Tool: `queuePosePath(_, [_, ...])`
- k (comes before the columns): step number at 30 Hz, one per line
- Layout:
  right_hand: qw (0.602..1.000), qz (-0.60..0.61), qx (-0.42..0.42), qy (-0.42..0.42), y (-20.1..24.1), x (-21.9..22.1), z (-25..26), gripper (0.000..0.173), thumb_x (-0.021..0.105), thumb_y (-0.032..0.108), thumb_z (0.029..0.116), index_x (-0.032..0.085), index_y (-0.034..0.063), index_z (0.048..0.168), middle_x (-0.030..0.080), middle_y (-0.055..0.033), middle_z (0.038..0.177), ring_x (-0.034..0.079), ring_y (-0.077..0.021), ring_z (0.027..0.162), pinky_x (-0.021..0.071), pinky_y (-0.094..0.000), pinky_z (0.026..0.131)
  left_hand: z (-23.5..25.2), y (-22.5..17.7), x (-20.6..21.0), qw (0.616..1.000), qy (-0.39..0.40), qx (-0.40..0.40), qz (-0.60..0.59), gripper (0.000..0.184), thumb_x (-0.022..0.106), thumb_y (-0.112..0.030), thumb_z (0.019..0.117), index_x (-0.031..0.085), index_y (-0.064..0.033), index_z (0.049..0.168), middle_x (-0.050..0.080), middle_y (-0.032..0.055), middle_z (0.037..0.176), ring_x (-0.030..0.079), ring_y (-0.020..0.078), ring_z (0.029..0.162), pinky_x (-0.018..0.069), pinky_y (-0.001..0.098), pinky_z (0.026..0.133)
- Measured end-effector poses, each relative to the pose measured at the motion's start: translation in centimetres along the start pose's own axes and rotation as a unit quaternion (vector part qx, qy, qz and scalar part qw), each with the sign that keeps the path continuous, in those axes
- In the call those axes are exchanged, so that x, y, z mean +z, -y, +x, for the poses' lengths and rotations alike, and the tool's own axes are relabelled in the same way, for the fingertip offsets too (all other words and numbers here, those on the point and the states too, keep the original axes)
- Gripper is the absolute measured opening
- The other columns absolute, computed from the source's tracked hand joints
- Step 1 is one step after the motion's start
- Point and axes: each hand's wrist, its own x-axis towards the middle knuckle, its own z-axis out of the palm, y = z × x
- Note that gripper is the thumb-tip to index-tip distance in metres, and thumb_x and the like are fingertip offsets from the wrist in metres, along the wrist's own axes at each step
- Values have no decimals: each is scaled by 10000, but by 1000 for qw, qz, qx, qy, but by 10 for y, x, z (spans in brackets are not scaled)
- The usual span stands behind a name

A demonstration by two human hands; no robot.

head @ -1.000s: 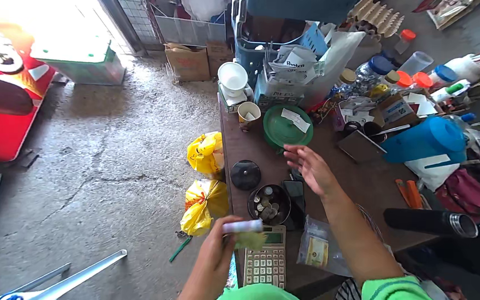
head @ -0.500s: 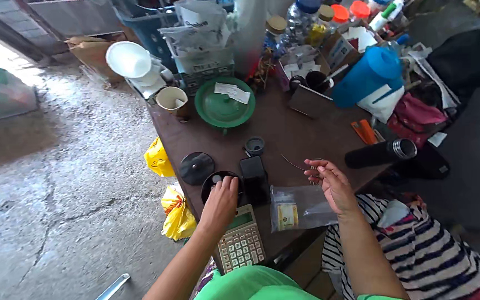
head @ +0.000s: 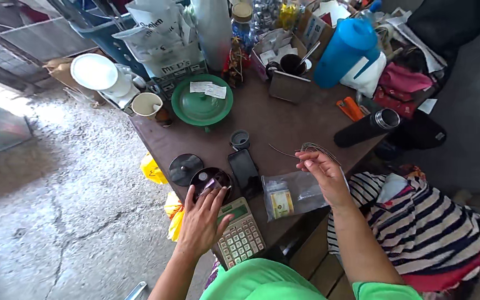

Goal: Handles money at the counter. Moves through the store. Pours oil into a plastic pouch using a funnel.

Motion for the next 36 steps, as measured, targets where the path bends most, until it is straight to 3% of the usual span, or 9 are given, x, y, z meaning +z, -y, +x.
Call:
queuePosePath(5, [975,-204,-15,-86,-13,-28,-24,269,521,141,1013,652,-26,1178,683,-138,1214,682,-151,1032,571,-304,869,-30,-4,-16,996,-75,11,-39,722,154,-630,1053,621,-142,1307,703,95,1210,547,300,1322,186,590,1196])
queuePosePath(8, [931,-300,27,-204,-31,-42,-52,403,580,202,998,587,-80,1285,561,-265,1390,582,-323,1249,515,-431,990,-69,-4,-15,993,-81,7,-82,727,131,-606,1060,645,-140,1275,711,96,1153,560,282,1298,189,552,1208])
queuePosePath(13, [843,-185,208,-460,-75,-36,-101,908,775,389,895,343,-114,1515,352,-405,1504,364,-501,1411,335,-543,1167,-144,9,-5,985,-19,5,-174,746,129,-594,1069,679,-108,1204,729,102,1152,603,264,1254,245,515,1202])
queuePosePath(18, [885,75,271,-371,-80,-7,-93,442,661,183,1004,522,-39,1360,566,-208,1370,543,-267,1236,451,-439,1032,-177,28,-17,967,18,-17,-252,702,183,-535,1087,695,-63,1177,741,108,1133,648,243,1183,312,529,1167])
queuePosePath(22, [926,144,96,-337,-26,21,-94,288,544,-15,1011,493,-68,1290,645,-157,1103,660,-178,964,566,-326,866,-174,30,-27,948,8,-14,-318,592,276,-463,1098,681,-44,1205,736,104,1134,648,218,1167,394,490,1121])
queuePosePath(27, [979,60,-56,-187,59,83,-143,318,670,-14,880,561,-57,1176,705,-54,1012,693,-102,935,591,-310,885,-140,9,-32,911,-32,27,-410,412,572,-312,1019,629,-6,1289,714,117,1196,653,189,1150,512,402,1012])
queuePosePath(32, [990,37,-138,-7,120,137,-211,558,702,83,872,411,-29,1334,666,24,1117,658,-13,977,574,-248,864,-104,-20,-31,886,-52,57,-457,1116,874,-453,740,290,71,1535,441,255,1527,425,330,1433,356,516,1178])
queuePosePath(34, [986,56,-154,39,135,145,-230,675,722,113,885,370,-13,1447,655,49,1183,636,19,1011,557,-220,903,-110,-26,-35,875,-16,42,-482,1003,925,-402,668,469,120,1393,596,263,1347,563,350,1287,430,536,1109])
queuePosePath(36, [982,52,-178,33,139,146,-235,606,716,100,919,428,32,1448,633,71,1215,612,40,1033,539,-193,931,-121,-25,-47,861,59,67,-501,612,907,-291,726,666,48,1175,745,94,1092,701,127,1059,557,356,996])
